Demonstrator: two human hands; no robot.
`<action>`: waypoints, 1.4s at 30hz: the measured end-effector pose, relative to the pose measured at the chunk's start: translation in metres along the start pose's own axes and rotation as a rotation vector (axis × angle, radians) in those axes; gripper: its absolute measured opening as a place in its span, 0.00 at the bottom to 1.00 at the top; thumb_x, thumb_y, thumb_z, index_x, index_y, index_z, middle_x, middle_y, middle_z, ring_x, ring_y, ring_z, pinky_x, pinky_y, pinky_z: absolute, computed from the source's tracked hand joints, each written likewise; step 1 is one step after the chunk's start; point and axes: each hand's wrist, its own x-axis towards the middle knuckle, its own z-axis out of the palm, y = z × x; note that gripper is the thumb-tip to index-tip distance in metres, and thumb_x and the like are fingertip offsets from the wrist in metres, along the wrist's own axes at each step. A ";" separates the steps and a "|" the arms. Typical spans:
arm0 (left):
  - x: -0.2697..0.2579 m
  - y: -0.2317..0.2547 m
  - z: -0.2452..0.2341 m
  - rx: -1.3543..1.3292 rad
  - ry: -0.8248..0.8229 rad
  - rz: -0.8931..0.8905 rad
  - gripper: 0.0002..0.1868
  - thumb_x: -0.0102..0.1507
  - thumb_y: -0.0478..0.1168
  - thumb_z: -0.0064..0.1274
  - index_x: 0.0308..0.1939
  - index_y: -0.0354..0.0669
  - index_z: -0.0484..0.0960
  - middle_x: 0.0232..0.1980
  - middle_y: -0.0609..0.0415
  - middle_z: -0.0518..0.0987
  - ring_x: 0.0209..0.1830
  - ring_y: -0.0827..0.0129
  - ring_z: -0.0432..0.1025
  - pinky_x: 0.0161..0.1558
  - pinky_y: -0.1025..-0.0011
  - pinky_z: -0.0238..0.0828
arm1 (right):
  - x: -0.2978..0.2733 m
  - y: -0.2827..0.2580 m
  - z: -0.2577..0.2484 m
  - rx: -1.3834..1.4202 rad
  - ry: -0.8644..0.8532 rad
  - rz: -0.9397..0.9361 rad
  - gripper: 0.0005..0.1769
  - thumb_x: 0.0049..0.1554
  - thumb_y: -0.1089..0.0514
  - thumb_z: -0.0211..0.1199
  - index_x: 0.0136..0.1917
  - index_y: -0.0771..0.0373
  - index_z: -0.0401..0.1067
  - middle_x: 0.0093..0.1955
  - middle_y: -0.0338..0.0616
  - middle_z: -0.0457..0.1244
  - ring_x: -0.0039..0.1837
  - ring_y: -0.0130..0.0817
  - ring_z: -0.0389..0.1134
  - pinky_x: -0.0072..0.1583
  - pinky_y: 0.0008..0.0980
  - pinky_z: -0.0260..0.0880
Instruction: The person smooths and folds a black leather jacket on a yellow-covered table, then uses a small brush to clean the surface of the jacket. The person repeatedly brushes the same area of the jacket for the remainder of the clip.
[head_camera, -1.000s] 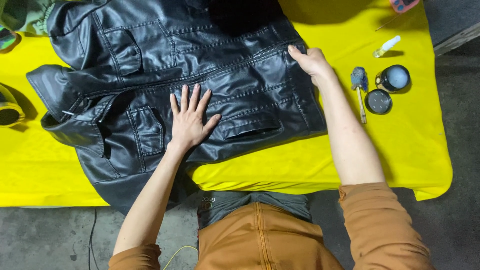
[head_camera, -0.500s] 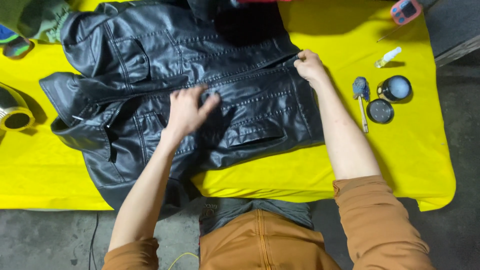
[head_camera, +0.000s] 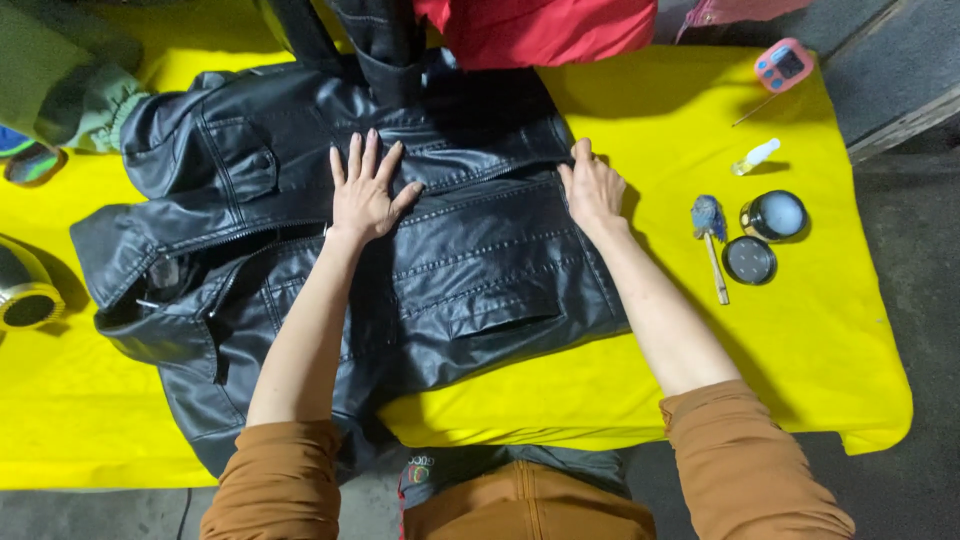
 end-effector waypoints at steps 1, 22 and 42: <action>-0.002 0.000 0.003 -0.001 -0.005 -0.002 0.42 0.69 0.75 0.29 0.81 0.62 0.55 0.85 0.45 0.47 0.86 0.51 0.35 0.79 0.40 0.17 | 0.001 0.006 0.010 0.000 -0.006 0.001 0.13 0.69 0.53 0.54 0.61 0.60 0.58 0.50 0.65 0.69 0.54 0.66 0.72 0.56 0.64 0.69; -0.059 0.075 0.053 -0.065 -0.137 0.208 0.42 0.71 0.69 0.31 0.82 0.52 0.50 0.86 0.51 0.46 0.86 0.56 0.32 0.79 0.43 0.19 | -0.060 -0.037 0.056 0.108 -0.300 -0.515 0.36 0.68 0.39 0.48 0.83 0.56 0.52 0.84 0.59 0.45 0.85 0.59 0.41 0.77 0.72 0.32; -0.105 0.119 -0.107 -0.370 0.382 0.210 0.22 0.49 0.31 0.50 0.47 0.47 0.82 0.34 0.39 0.84 0.35 0.34 0.76 0.35 0.47 0.71 | -0.176 -0.027 -0.128 1.039 -0.785 -0.303 0.14 0.65 0.58 0.53 0.58 0.69 0.73 0.51 0.55 0.73 0.48 0.39 0.77 0.49 0.32 0.79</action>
